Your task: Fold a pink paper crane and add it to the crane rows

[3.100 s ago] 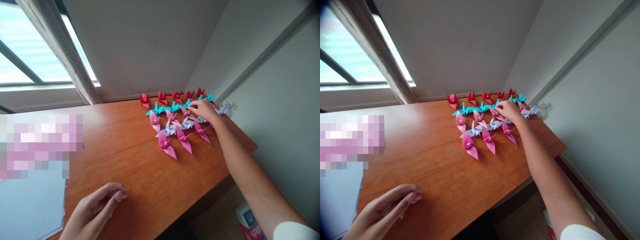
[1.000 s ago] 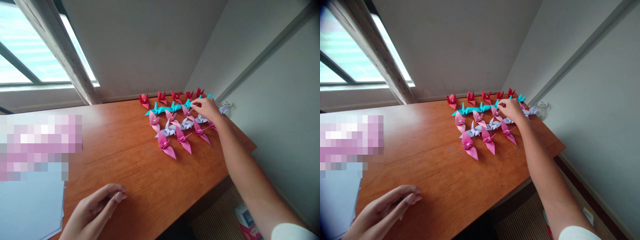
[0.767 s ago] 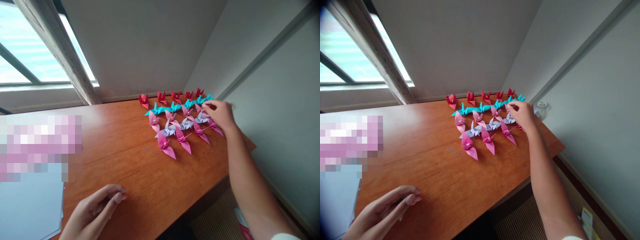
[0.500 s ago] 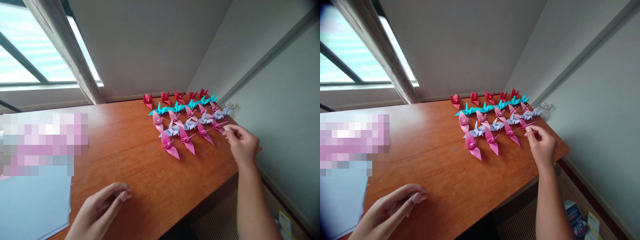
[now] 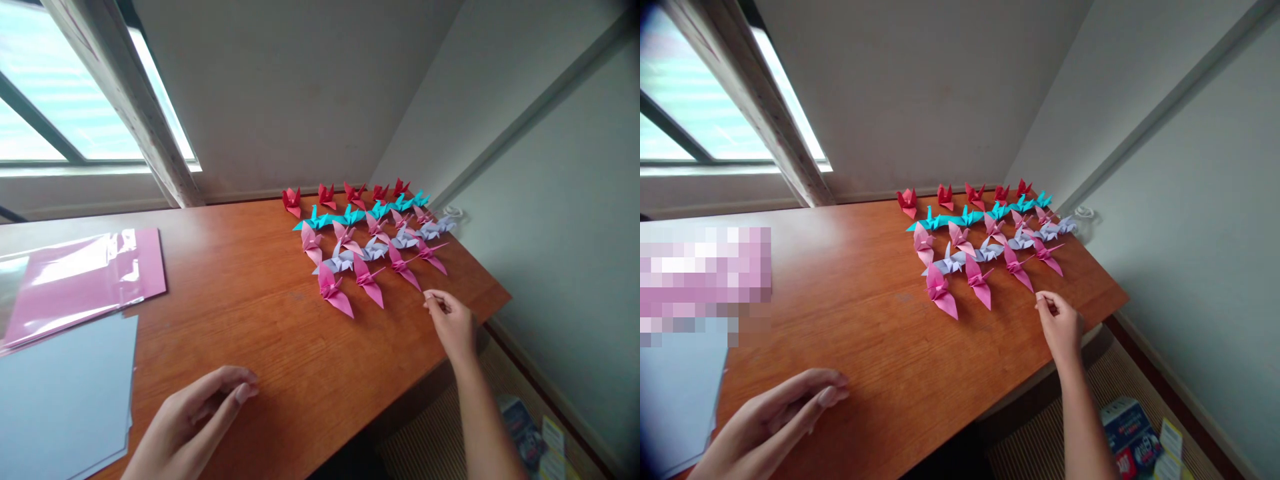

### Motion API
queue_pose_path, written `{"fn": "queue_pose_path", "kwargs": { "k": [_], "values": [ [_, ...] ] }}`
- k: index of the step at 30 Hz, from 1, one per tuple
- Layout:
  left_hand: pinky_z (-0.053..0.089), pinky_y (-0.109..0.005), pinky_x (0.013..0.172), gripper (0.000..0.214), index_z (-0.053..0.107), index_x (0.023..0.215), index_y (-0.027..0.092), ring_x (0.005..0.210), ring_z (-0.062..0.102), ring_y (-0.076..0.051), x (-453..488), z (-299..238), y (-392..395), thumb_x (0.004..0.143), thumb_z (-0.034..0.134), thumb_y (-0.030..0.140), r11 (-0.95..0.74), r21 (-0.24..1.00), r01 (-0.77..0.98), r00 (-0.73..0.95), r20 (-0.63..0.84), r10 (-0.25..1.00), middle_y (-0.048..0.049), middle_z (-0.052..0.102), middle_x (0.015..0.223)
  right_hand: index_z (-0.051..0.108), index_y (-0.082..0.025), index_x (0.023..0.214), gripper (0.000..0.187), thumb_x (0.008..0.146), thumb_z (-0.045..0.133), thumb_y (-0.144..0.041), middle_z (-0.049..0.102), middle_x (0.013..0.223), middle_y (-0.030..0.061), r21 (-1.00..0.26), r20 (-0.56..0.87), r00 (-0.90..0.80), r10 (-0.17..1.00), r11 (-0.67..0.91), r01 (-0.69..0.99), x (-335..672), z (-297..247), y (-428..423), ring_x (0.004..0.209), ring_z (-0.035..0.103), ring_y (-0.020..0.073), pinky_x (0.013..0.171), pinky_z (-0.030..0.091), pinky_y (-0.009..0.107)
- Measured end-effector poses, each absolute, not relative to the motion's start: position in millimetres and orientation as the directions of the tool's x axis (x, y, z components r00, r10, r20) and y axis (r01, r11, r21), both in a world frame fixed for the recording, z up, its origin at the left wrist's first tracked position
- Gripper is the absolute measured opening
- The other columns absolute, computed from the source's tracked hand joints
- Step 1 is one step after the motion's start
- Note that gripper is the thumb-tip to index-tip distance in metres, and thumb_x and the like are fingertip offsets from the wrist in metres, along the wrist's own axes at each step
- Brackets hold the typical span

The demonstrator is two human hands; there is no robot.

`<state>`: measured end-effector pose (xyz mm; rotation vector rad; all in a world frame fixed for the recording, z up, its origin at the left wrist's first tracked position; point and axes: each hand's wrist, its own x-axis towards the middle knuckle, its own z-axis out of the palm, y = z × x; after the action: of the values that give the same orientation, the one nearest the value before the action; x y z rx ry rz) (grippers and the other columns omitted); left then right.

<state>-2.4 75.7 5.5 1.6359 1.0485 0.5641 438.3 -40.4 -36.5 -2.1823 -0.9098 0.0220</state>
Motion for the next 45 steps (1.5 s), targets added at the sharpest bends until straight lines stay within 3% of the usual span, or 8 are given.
{"fn": "queue_pose_path", "kwargs": {
  "k": [7,12,22,45],
  "values": [
    [0.06,-0.015,0.069,0.028,0.08,0.086,0.025,0.076,0.078,-0.02,-2.3,4.0,76.4,0.084,0.069,0.051,-0.076,0.927,0.367,0.512,-0.133,0.849,-0.0034,0.081,0.085,0.073,-0.014,0.099,0.047,0.085,0.059,-0.056,0.076,0.089,0.0176,-0.625,0.384,0.797,0.467,-0.504,0.596,488.2,-46.7,-46.6,0.076,0.07,0.0284,0.073,0.056,0.041],
    [0.06,-0.016,0.069,0.029,0.08,0.085,0.025,0.076,0.078,-0.02,0.0,4.3,77.8,0.083,0.07,0.052,-0.077,0.923,0.377,0.5,-0.133,0.856,-0.0035,0.081,0.085,0.069,-0.011,0.116,0.063,0.077,0.065,-0.061,0.072,0.107,0.0195,-0.572,0.415,0.774,0.477,-0.525,0.63,525.2,-51.9,-37.5,0.077,0.064,0.0256,0.077,0.055,0.044],
    [0.06,-0.016,0.067,0.037,0.081,0.085,0.023,0.073,0.078,-0.021,-0.7,5.7,79.8,0.08,0.071,0.058,-0.087,0.923,0.375,0.494,-0.119,0.861,-0.005,0.081,0.082,0.073,-0.016,0.1,0.05,0.08,0.063,-0.061,0.07,0.094,0.0141,-0.483,0.406,0.708,0.578,-0.522,0.703,544.6,-57.6,-19.0,0.073,0.062,0.0243,0.075,0.053,0.042],
    [0.061,-0.017,0.067,0.038,0.081,0.083,0.023,0.073,0.079,-0.022,2.4,12.6,80.0,0.078,0.072,0.059,-0.045,0.932,0.359,0.484,-0.146,0.863,-0.0054,0.081,0.081,0.075,-0.014,0.094,0.048,0.086,0.057,-0.058,0.07,0.089,0.0148,-0.44,0.424,0.69,0.586,-0.533,0.723,531.6,-49.0,-14.6,0.069,0.062,0.0249,0.072,0.052,0.041]
  ]
}}
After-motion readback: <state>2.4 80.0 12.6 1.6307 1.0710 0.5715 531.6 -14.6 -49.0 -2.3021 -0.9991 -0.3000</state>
